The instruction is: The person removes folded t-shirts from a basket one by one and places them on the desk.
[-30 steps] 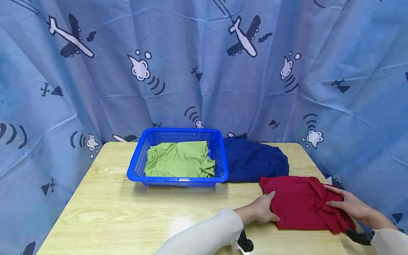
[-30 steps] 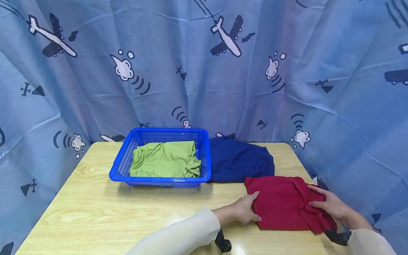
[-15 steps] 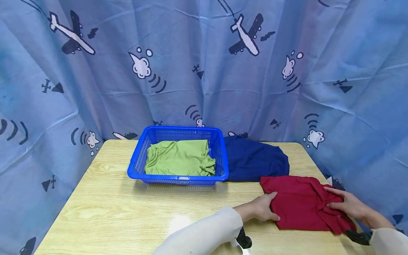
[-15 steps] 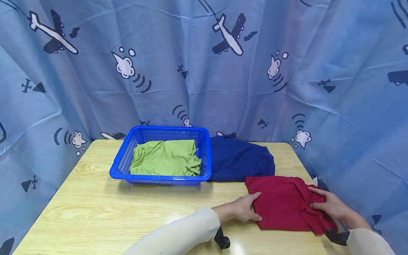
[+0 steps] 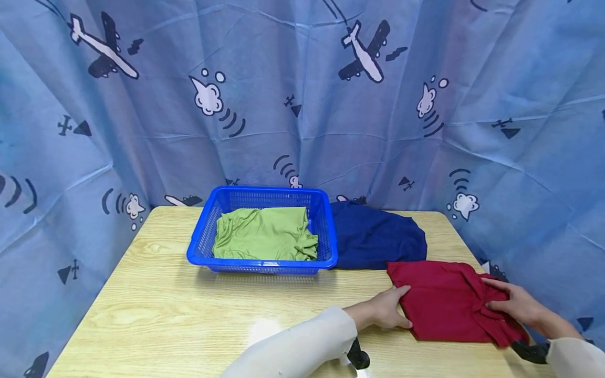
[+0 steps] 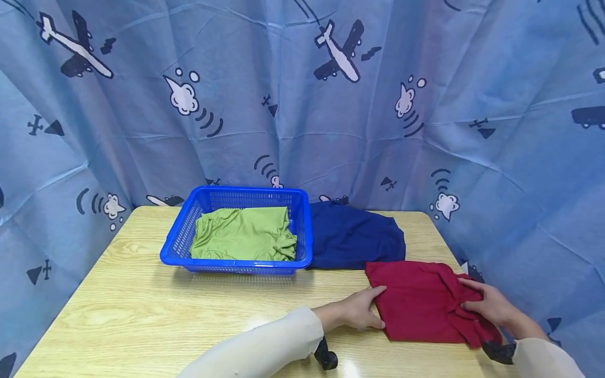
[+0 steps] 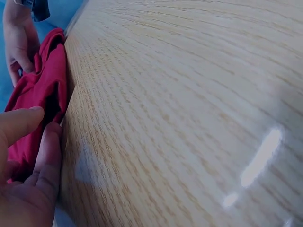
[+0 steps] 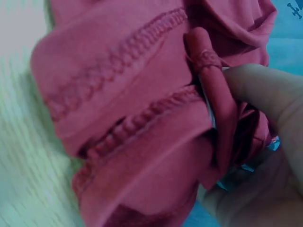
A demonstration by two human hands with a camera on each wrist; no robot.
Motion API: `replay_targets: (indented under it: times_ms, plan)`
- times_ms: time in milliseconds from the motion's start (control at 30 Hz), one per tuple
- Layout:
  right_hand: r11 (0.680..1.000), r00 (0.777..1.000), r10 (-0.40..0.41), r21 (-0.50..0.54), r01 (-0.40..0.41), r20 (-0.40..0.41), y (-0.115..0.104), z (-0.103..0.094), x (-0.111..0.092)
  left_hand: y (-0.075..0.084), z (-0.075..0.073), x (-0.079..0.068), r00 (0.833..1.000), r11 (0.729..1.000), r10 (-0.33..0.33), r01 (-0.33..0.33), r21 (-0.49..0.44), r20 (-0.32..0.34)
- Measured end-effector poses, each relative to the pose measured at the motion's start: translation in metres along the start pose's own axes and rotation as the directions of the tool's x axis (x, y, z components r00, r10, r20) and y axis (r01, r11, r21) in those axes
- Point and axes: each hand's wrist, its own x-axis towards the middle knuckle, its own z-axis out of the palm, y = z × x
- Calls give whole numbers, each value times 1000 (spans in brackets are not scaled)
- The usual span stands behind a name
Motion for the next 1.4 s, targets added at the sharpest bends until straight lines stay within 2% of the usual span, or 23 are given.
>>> replay_targets:
  times_ms: [100, 333, 533, 600, 667, 733, 833, 900, 1033, 1233, 1400]
  plan:
    - [1000, 1000, 6, 3, -6, 4, 0, -1, 0, 0, -1, 0, 1000, 1000, 3, -3, -5, -6]
    - [999, 999, -45, -23, 45, -13, -1, -2, 0, 2, -3, -3, 1000, 1000, 8, -8, -14, -23]
    - [995, 989, -101, -13, 103, 109, -8, -11, -4, 3, -3, -5, 1000, 999, 9, -9, -33, -15]
    - [992, 985, -112, -47, 119, 132, -13, -16, -5, 2, -2, -6, 1000, 999, 8, -8, -42, -14]
    - [986, 986, -111, -108, 125, 126, -21, -20, -7, 0, 0, -6, 1000, 997, -2, 1, -80, -9]
    - [979, 989, -99, -169, 116, 108, -30, -24, -10, -1, 2, -6, 1000, 987, -6, 6, -161, -1]
    - [961, 996, -85, -259, 92, 40, -44, -30, -13, -4, 2, -8, 1000, 950, -10, 18, -313, 25]
    - [952, 996, -88, -296, 82, -7, -53, -35, -16, -5, -2, -12, 999, 932, -13, 25, -362, 35]
    - [943, 987, -133, -319, 99, -88, -77, -41, -18, -5, -18, -25, 998, 916, -40, 55, -398, 46]
    - [944, 974, -209, -280, 175, -93, -115, -36, -16, -7, -45, -46, 998, 916, -66, 54, -398, -17]
    - [920, 943, -309, -288, 265, -121, -141, -23, -12, -14, -60, -57, 998, 909, -53, 34, -414, -35]
